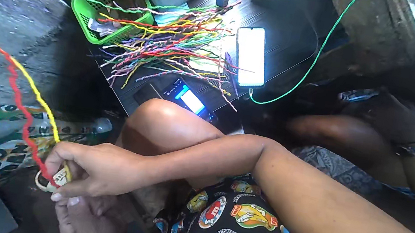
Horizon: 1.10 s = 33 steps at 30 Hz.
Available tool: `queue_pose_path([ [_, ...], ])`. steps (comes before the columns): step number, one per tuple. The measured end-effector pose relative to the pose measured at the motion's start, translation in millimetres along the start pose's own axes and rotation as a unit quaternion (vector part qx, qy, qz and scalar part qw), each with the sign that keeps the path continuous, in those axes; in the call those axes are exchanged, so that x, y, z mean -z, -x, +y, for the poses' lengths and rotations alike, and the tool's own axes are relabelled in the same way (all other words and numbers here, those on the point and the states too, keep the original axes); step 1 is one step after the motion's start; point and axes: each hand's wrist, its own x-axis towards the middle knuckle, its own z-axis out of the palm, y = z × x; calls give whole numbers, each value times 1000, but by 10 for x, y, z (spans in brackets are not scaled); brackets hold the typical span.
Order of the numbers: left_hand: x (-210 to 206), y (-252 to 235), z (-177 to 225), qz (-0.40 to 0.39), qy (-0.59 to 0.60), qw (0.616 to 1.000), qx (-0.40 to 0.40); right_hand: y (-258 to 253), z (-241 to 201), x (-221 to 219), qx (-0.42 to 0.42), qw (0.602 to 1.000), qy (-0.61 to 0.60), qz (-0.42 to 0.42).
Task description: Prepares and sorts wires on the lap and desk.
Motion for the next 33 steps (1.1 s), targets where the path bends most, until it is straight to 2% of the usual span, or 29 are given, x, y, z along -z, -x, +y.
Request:
queue_pose_path([
  [4, 20, -71, 22, 47, 8, 997, 66, 4, 67, -46, 83, 997, -5, 3],
  [10, 69, -57, 144, -11, 126, 981, 149, 23, 61, -55, 142, 981, 132, -16],
  [16, 132, -16, 120, -34, 62, 991, 113, 41, 87, -72, 187, 940, 285, -15],
  [20, 22, 3, 99, -26, -68, 997, -22, 48, 121, -100, 227, 914, 331, 60],
  [23, -17, 7, 56, -29, -129, 987, -86, 58, 97, -63, 221, 908, 350, 64],
  [29, 0, 8, 15, -25, -164, 985, -53, 65, 83, -15, 230, 916, 325, 43],
  [33, 21, 18, 55, 39, -130, 989, 56, 95, 11, 13, 217, 934, 283, -15],
])
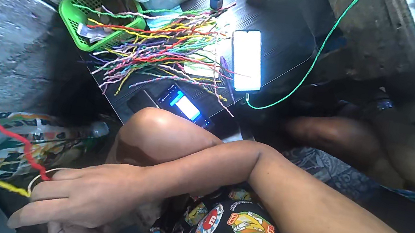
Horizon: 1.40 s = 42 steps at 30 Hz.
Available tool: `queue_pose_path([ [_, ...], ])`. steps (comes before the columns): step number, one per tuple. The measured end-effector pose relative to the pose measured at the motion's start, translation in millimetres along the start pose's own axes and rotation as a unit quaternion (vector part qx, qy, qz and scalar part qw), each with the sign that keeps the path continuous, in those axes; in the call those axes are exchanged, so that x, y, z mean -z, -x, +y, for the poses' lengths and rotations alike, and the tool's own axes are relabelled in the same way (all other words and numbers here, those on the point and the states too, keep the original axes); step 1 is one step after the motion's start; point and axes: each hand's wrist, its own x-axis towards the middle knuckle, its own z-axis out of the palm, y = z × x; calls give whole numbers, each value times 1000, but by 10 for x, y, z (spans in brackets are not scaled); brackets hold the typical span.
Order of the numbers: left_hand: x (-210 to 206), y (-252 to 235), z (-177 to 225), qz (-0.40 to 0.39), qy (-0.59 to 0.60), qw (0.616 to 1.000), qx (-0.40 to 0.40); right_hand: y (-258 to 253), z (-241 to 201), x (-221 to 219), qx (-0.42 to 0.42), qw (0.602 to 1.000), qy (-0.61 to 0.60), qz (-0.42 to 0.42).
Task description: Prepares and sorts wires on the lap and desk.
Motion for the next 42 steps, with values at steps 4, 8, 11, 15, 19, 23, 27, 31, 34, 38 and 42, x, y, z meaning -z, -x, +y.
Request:
queue_pose_path([
  [4, 62, 32, 93, -39, 62, 995, 66, 11, -24, 22, 20, 999, -29, -29],
  [8, 150, 49, 163, -65, 250, 959, 117, 3, -158, 176, -66, 969, -235, -44],
  [11, 473, -75, -59, -201, 420, 880, 90, -1, -30, -18, 52, 994, -72, 60],
  [15, 442, -28, 44, -243, 371, 889, 111, -2, 63, -157, 45, 998, 35, 28],
  [19, 441, 63, -48, -252, 354, 891, 134, 11, 2, -119, 67, 982, 178, -3],
  [23, 378, 110, -36, -177, 97, 979, 21, 12, 16, -132, 26, 970, 239, -43],
  [27, 300, 123, -95, -141, -71, 985, -66, -18, 67, -200, -20, 965, 243, -91],
  [31, 267, 117, -150, -108, -42, 990, -75, -26, 64, -217, -29, 972, 220, -71],
  [34, 341, 105, -143, -64, 3, 996, -56, -2, 45, -243, 21, 976, 214, -18],
  [38, 645, 22, -192, -18, 108, 994, -1, 7, 2, -232, 95, 978, 177, 64],
  [42, 767, -39, -287, 6, 270, 963, 19, 32, -42, -244, 158, 982, 92, 54],
])
